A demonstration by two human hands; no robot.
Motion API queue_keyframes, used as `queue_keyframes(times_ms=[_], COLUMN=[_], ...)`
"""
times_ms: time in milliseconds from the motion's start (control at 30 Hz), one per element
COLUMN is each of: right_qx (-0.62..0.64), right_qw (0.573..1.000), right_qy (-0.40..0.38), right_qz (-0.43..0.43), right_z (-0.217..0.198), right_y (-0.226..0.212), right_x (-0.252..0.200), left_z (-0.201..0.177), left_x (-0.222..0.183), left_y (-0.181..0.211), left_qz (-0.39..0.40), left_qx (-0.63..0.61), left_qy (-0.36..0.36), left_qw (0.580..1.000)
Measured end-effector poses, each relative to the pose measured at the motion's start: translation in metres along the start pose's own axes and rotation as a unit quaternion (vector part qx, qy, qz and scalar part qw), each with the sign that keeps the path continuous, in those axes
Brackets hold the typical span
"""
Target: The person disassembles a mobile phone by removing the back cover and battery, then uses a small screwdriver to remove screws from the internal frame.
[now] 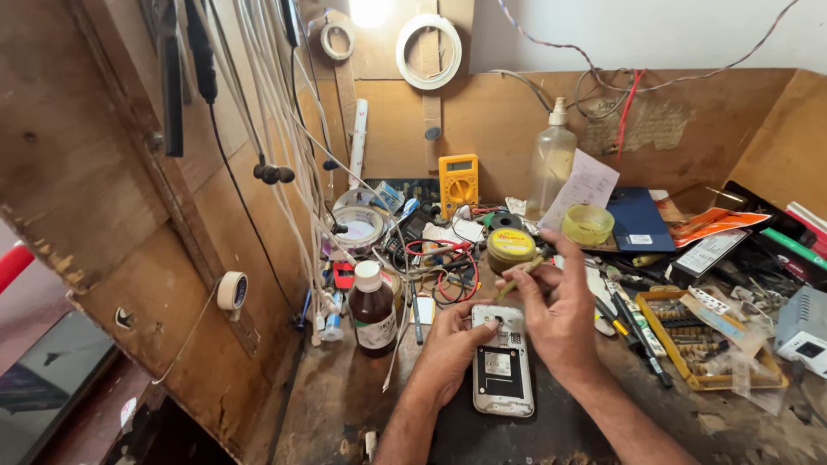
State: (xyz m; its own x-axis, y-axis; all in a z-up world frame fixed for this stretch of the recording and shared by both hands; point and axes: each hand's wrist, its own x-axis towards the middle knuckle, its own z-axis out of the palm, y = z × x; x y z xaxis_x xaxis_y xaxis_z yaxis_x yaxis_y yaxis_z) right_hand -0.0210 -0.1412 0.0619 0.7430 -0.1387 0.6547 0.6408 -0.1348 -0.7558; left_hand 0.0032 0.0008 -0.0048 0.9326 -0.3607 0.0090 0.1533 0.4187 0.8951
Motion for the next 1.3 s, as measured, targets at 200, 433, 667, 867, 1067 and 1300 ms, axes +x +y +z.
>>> queue_keyframes(times_ms=[200,433,667,867,1067,1300], right_qx=[-0.028,-0.073,-0.082,-0.136,-0.158,-0.152], right_qw=[0.999,0.997,0.995,0.987,0.984,0.985], right_qy=[-0.021,-0.024,-0.024,-0.017,-0.015,-0.025], right_qz=[-0.013,-0.03,-0.048,-0.084,-0.079,-0.072], right_z=[0.011,0.01,0.009,0.014,0.022,0.023], right_y=[-0.003,-0.004,0.0,0.001,0.003,0.014], right_x=[-0.003,-0.007,-0.009,-0.012,-0.008,-0.01], left_z=[-0.001,0.0,0.0,0.0,-0.001,-0.007], left_x=[0.002,0.002,0.0,0.0,0.0,0.006], left_y=[-0.001,-0.001,-0.001,0.0,0.0,-0.016], left_qz=[0.011,0.024,0.024,0.016,0.027,0.024], left_qx=[0.007,-0.004,0.006,0.009,0.005,-0.005], left_qy=[-0.012,-0.009,-0.006,-0.003,-0.002,0.003], left_qw=[1.0,1.0,1.0,1.0,1.0,1.0])
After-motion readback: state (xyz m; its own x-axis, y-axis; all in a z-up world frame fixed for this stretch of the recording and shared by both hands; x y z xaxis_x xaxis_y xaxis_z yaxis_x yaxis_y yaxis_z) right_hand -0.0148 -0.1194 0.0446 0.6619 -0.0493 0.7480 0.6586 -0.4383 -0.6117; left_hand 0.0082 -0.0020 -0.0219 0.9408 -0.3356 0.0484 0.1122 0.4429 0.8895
